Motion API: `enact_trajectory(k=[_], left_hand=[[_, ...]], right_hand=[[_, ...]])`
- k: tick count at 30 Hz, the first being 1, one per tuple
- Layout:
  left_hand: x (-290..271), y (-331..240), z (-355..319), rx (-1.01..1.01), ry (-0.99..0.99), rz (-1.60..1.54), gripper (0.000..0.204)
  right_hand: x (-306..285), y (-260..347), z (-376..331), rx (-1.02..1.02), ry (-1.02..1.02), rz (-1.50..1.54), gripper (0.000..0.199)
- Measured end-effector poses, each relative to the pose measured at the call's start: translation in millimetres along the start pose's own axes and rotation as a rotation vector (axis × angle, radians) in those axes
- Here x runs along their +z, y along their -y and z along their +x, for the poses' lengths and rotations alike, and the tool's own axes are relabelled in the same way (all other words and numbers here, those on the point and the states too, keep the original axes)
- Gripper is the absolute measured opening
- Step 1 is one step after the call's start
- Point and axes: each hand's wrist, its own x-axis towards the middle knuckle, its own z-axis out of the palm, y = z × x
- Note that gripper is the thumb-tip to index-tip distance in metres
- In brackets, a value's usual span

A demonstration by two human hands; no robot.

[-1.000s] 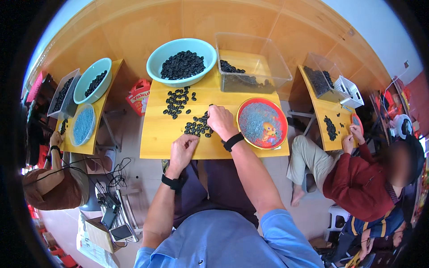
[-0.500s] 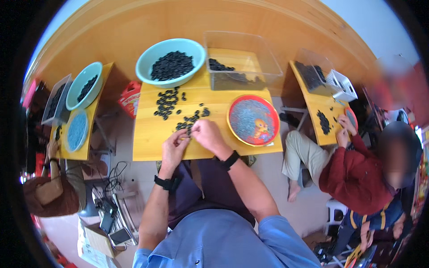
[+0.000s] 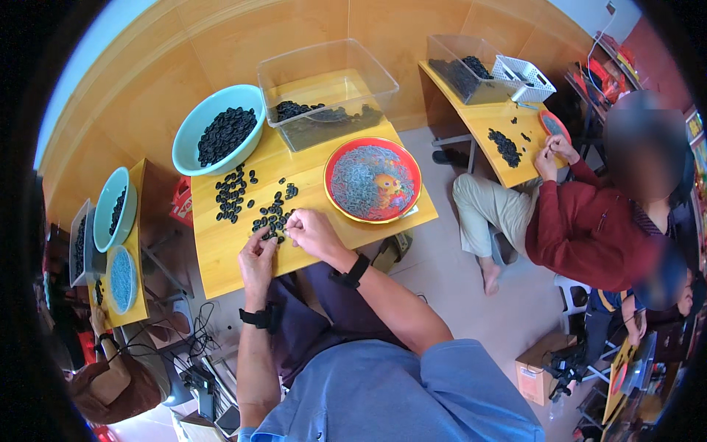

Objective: Sorting small black components from a central pile into separate containers.

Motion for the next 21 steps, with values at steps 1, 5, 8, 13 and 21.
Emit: enact_trajectory(k=[1, 5, 8, 13, 21], left_hand=[[-0.2, 2.0, 0.8, 0.002, 0.003, 0.006, 0.025], [1.1, 1.6, -7.5, -0.034, -0.029, -0.107, 0.022], [-0.1, -12.2, -23.0, -0.098, 0.032, -0.212, 0.020], [-3.2, -4.6, -28.4, -0.157, 0.220, -0.375, 0.017], [-13.9, -1.4, -25.9, -0.272, 0.277, -0.503, 0.015]], right_hand=[[0.7, -2.9, -3.8, -0.008, 0.006, 0.026, 0.009], [4.0, -18.7, -18.6, -0.108, -0.034, -0.064, 0.006], [5.3, -5.9, -35.5, -0.309, -0.089, -0.227, 0.009], [2.1, 6.2, -48.8, -0.611, -0.078, -0.532, 0.010], [-19.8, 22.0, -57.1, -0.642, -0.058, -0.570, 0.008]])
